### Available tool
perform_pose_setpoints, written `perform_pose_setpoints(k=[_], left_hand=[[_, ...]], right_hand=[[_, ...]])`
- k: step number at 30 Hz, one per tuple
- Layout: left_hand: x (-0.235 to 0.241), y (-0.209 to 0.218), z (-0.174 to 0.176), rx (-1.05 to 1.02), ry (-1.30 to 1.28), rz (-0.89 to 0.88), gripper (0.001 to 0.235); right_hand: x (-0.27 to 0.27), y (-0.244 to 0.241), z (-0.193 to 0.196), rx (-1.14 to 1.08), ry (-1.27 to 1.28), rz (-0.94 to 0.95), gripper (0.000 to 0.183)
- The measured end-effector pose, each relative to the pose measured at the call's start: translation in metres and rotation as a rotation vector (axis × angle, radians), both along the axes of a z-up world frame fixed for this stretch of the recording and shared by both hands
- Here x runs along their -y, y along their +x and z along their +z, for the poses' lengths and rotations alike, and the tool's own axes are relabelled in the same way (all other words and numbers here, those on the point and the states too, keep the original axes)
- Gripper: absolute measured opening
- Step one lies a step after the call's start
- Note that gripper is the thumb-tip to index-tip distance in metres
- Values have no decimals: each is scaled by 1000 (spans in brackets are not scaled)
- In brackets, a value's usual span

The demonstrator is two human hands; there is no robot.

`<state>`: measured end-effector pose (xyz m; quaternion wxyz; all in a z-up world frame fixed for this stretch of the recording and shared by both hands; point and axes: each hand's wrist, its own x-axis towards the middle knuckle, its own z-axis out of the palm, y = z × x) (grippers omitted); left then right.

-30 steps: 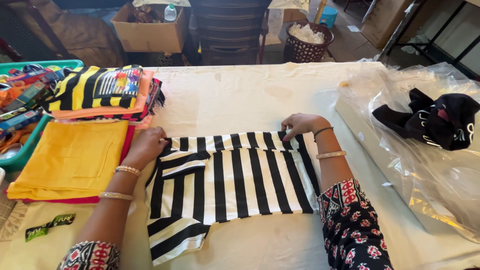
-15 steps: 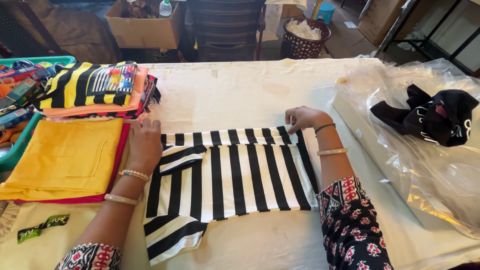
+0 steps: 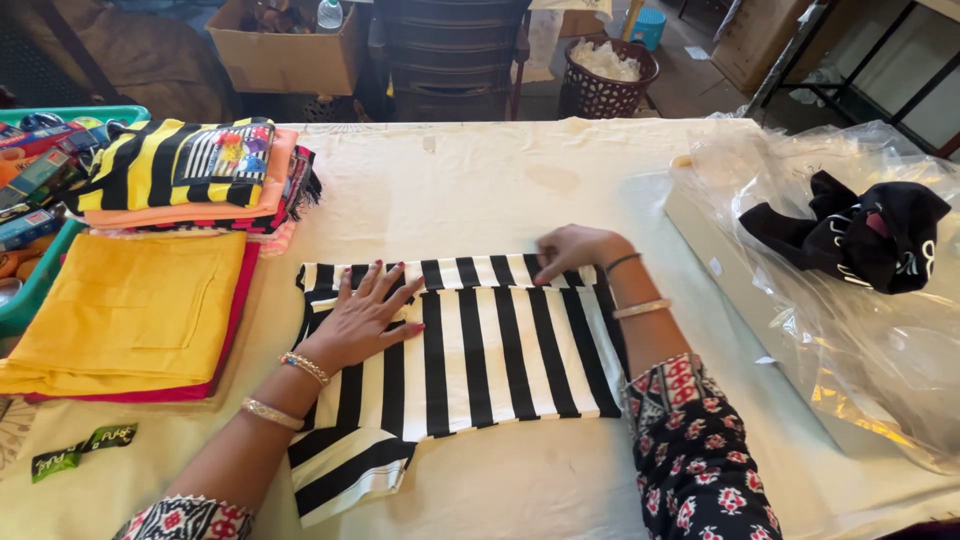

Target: The person folds a pink garment, a yellow garment, and a black-and-white striped garment on a table. Each item is smoothed, folded into a compact rectangle, and placed on a stack.

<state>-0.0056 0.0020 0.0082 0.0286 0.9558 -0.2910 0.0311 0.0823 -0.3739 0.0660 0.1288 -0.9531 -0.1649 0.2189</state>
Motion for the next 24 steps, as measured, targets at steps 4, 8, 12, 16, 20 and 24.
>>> perform_pose_setpoints(k=[4,8,12,16,20,24], left_hand=[[-20,-3,-9,30,17,-32,89],[-38,-19,-3,93,-76,-39,82],[-35,-39,29,269,-136,-147,34],[-30,-42,35,183,43,-131,19],[-35,-42,38,231,-151,-147,21],[-52,-24,18,372,-386,84,21]], right_hand=[[36,7,-7,-95,-14,-171,41],[40,11,-8,-93,37,-142,41],[42,10,-10,-92,42,-153,41],[40,10,-8,-97,39,-166,42],[40,10,-8,-101,28,-152,42],[34,8,-5,-84,-53,-142,44]])
